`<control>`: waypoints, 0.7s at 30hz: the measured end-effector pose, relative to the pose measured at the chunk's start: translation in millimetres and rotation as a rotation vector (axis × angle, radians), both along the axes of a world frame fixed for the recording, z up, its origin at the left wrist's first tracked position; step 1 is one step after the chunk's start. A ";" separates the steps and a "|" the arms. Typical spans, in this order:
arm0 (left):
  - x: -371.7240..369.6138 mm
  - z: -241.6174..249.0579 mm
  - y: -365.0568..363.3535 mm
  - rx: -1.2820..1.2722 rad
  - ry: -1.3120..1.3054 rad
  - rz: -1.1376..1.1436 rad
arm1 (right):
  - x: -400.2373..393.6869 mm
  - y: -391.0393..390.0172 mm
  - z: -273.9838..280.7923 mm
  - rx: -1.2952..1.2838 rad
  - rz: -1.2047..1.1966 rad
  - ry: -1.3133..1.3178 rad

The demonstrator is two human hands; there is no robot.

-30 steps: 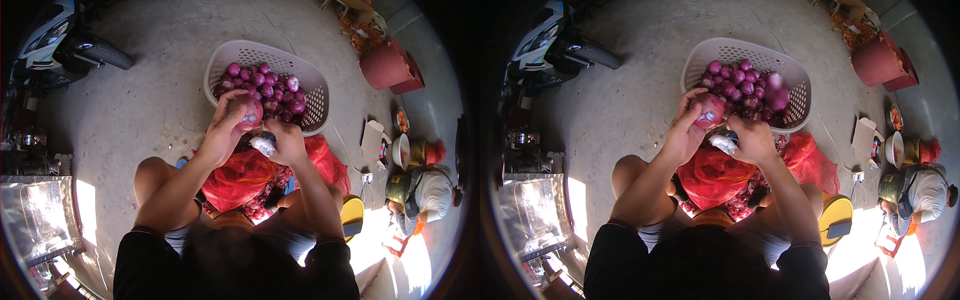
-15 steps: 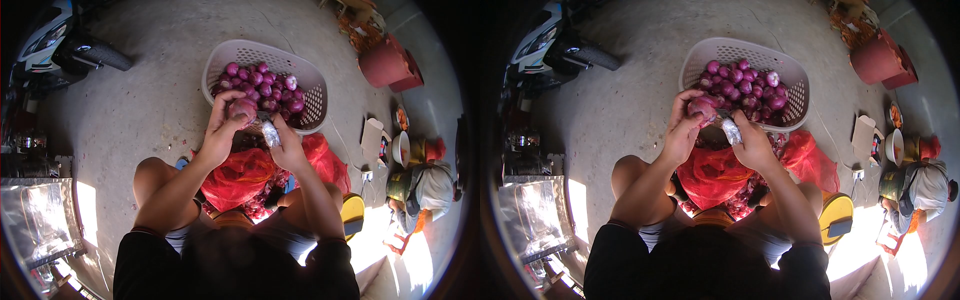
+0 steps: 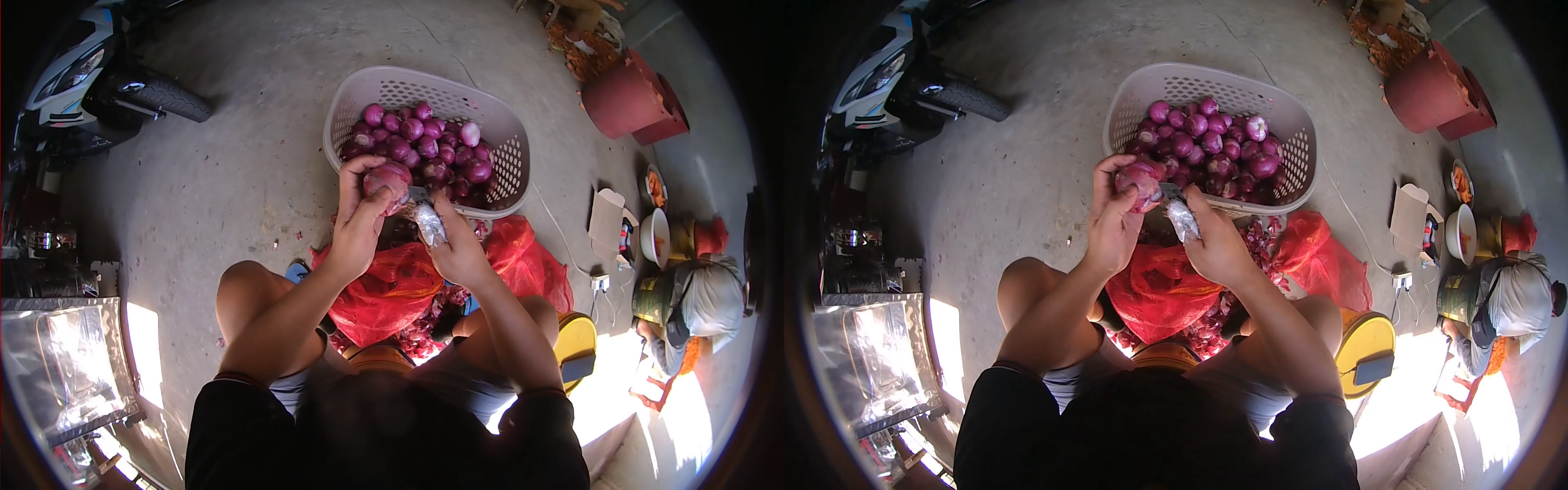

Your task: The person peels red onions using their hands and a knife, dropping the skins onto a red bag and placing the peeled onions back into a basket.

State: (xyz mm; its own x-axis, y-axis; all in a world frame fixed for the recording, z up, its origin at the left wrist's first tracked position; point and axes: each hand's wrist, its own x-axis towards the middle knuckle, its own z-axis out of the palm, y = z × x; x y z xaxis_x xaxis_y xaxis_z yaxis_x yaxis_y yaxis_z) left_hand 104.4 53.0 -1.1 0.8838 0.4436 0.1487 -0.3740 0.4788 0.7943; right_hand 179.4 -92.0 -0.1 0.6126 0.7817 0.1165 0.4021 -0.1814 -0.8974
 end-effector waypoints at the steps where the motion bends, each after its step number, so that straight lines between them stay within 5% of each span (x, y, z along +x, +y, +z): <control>1: 0.0 0.0 -0.2 0.015 -0.003 0.001 | 0.3 -0.7 -1.3 -0.006 -0.005 0.012; 7: 1.9 7.9 -1.4 -0.002 0.041 0.054 | 6.1 -3.4 -1.0 -0.012 0.081 -0.142; 10: 4.2 12.5 2.2 -0.011 0.065 0.051 | 7.7 -7.1 21.0 -0.086 -0.003 0.259; 14: 1.4 18.5 9.1 -0.188 0.101 -0.048 | 16.9 -8.2 13.2 0.100 -0.045 -0.114; 21: -4.5 14.7 13.3 0.017 0.241 -0.197 | 29.7 -9.6 27.2 0.090 0.076 -0.351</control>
